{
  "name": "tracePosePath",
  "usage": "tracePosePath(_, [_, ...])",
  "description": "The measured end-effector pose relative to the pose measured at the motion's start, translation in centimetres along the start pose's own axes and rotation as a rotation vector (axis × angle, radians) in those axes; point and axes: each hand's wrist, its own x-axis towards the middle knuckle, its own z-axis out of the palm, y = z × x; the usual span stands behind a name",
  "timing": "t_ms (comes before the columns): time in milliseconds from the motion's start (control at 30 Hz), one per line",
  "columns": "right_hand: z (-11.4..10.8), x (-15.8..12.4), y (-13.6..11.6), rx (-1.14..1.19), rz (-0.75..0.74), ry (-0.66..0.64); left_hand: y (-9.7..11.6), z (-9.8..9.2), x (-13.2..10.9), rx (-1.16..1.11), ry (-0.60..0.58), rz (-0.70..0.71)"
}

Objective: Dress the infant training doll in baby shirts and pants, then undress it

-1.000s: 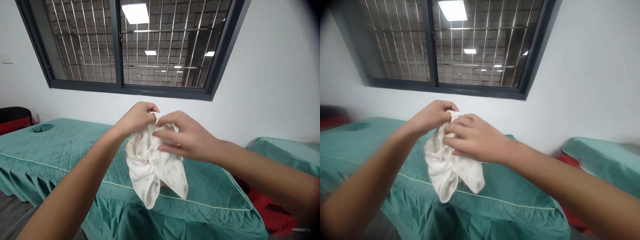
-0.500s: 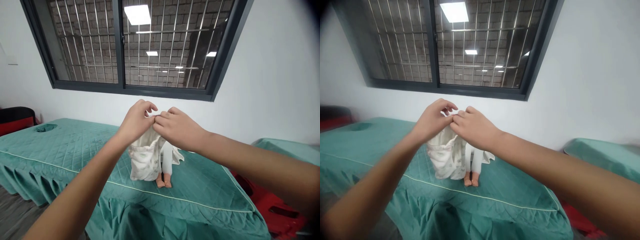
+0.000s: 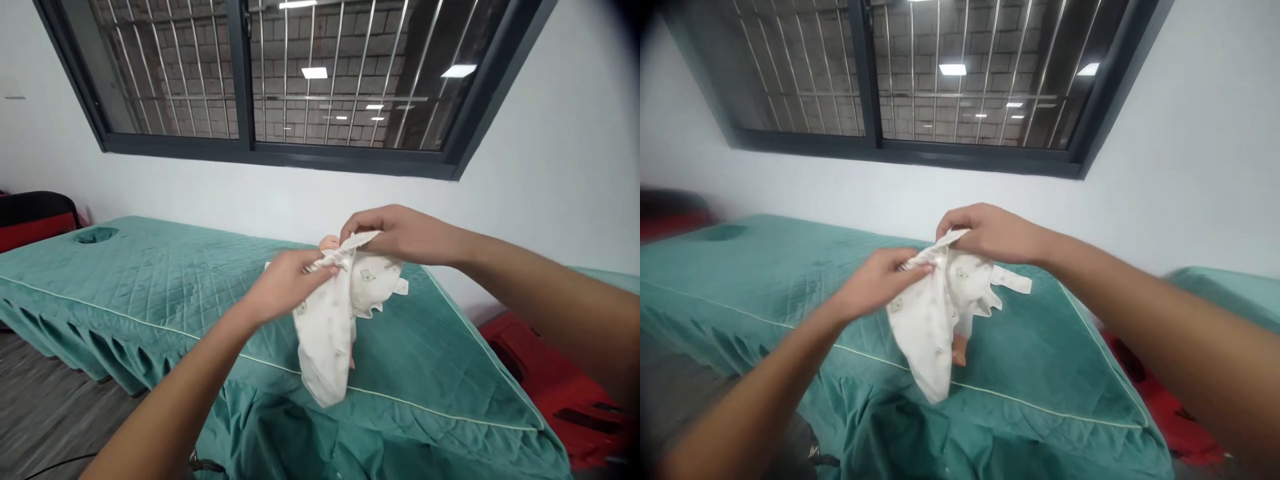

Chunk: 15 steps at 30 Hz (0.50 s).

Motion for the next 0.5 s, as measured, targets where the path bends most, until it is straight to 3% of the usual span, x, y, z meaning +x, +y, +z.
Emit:
tracePosePath(100, [0.6,-0.3,2.3,0.165,0.04,-0.15,-1.2,-1.2,1.2,-0.332,0.112,-0.057])
tracePosePath(167, [1.6,-0.1,3.9,0.278,0.046,-0.191,-2.4,-0.9,2.1,-0.578,0.142,-0.062])
tracePosePath(333, [4.9,1.5,6.5,0.637,0.056,-0.05,-5.2,1.8,3.6,-0.952,0.118,-0.109])
tracePosePath(400, [5.7,2.4,6.9,0.784,0.065,0.044,-5.8,2.5,3.6,-0.962,0.0,-0.163])
tracePosePath(500, [6.5,3.2,7.7,0.906,0.08,0.193,-6.3,3.0,3.0,-0.84,-0.366,-0.242])
